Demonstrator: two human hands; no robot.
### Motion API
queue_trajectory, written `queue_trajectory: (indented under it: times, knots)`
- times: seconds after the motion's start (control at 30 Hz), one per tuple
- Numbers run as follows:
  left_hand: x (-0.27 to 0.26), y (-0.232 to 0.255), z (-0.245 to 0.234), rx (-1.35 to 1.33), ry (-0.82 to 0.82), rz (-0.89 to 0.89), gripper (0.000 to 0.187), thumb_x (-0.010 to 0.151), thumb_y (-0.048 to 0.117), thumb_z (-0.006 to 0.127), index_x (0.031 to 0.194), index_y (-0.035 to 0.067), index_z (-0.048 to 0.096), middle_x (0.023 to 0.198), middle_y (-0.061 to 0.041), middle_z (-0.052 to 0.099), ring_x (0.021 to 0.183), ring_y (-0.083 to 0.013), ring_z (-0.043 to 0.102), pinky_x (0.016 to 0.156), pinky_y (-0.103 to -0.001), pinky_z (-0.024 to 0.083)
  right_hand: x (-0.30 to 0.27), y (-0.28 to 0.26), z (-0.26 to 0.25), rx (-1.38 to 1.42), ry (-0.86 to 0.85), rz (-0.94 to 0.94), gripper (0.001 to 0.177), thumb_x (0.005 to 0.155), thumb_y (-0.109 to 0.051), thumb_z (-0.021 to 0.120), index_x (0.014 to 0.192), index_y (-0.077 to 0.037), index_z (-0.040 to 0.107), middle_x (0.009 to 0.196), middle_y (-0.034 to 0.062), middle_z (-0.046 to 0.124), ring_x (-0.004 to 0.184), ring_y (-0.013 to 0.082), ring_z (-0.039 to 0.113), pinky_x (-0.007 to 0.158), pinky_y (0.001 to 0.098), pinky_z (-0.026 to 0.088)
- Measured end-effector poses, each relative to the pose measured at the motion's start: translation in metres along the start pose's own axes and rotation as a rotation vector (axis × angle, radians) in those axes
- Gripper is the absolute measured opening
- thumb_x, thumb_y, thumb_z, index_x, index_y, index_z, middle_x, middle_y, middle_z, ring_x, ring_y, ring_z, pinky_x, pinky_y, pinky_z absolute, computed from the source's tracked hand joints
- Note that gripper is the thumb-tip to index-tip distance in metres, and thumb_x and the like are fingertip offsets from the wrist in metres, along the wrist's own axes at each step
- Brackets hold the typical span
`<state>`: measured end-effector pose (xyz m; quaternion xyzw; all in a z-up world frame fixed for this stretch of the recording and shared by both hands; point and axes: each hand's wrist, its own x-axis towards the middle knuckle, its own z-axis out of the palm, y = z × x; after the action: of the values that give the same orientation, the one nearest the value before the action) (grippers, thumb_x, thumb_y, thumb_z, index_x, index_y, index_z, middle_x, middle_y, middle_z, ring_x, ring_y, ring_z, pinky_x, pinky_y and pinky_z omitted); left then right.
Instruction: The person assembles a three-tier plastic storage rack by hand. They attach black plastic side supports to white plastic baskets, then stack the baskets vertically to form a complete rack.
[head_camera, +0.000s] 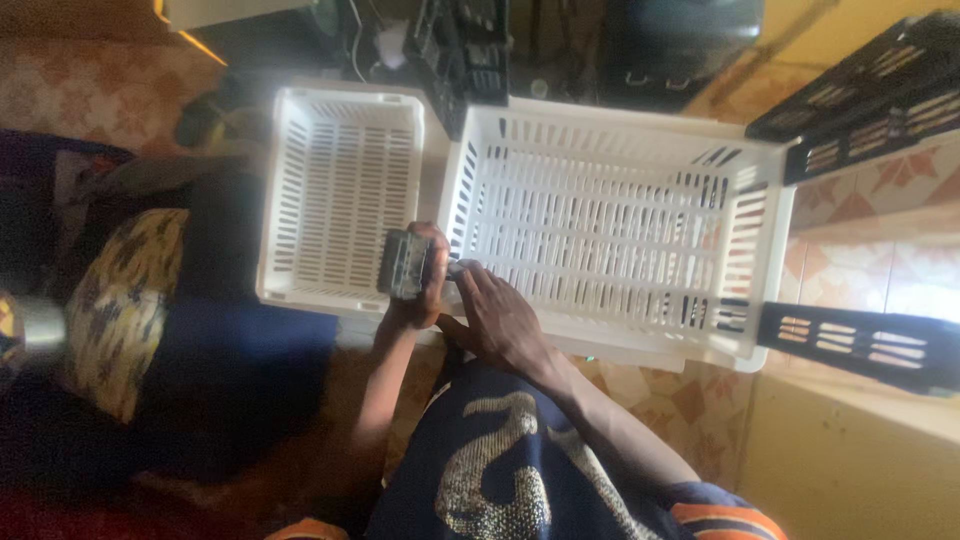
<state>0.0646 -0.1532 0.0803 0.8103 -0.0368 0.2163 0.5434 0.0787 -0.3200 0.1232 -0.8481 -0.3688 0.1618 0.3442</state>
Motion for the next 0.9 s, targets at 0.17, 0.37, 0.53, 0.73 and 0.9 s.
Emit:
queue_trajectory:
  times: [0.17, 0.37, 0.53, 0.73, 0.9]
  knots:
    - [-0.005, 0.021, -0.005, -0.017, 0.024, -0.099, 0.040, 0.106, 0.046, 0.051, 0.105, 0.008, 0.060, 0.103, -0.011, 0.067, 0.094, -0.0205, 0.067, 0.081, -0.036, 0.059, -0.001, 0.000, -0.003, -0.053, 0.071, -0.073, 0.064, 0.092, -0.038, 0.072, 0.133, 0.002, 0.045, 0.120, 0.0185, 0.056, 0.109, 0.0360, 0.062, 0.093, 0.0465, 0.054]
    - [-0.073, -0.028, 0.004, 0.211, 0.410, -0.223, 0.073, 0.097, 0.048, 0.056, 0.156, 0.007, 0.039, 0.144, -0.018, 0.052, 0.135, -0.0311, 0.055, 0.113, -0.051, 0.050, -0.004, -0.001, -0.002, -0.049, 0.086, -0.099, 0.060, 0.098, -0.046, 0.066, 0.131, 0.001, 0.048, 0.118, 0.0178, 0.058, 0.096, 0.0308, 0.065, 0.081, 0.0421, 0.059]
    - [-0.128, -0.137, -0.007, 0.427, 0.968, -0.650, 0.082, 0.094, 0.040, 0.075, 0.152, 0.000, 0.035, 0.144, -0.022, 0.047, 0.131, -0.0358, 0.053, 0.109, -0.052, 0.049, 0.000, -0.004, -0.003, -0.061, 0.109, -0.108, 0.060, 0.098, -0.045, 0.066, 0.131, 0.002, 0.049, 0.113, 0.0183, 0.060, 0.093, 0.0315, 0.066, 0.079, 0.0438, 0.058]
    - [-0.155, -0.211, -0.036, -0.304, 1.209, -1.051, 0.078, 0.085, 0.030, 0.083, 0.144, 0.002, 0.040, 0.131, -0.016, 0.051, 0.115, -0.0302, 0.057, 0.094, -0.047, 0.054, -0.006, -0.007, 0.001, -0.051, 0.205, -0.143, 0.054, 0.097, -0.043, 0.067, 0.130, -0.003, 0.051, 0.113, 0.0168, 0.063, 0.090, 0.0343, 0.068, 0.074, 0.0461, 0.058]
    - [-0.148, -0.219, -0.048, -0.750, 1.125, -1.026, 0.065, 0.083, 0.022, 0.076, 0.138, 0.003, 0.045, 0.127, -0.014, 0.055, 0.112, -0.0288, 0.059, 0.093, -0.046, 0.056, -0.009, -0.015, 0.004, -0.102, 0.190, -0.068, 0.056, 0.095, -0.046, 0.067, 0.132, -0.005, 0.053, 0.116, 0.0159, 0.065, 0.089, 0.0347, 0.070, 0.073, 0.0480, 0.058]
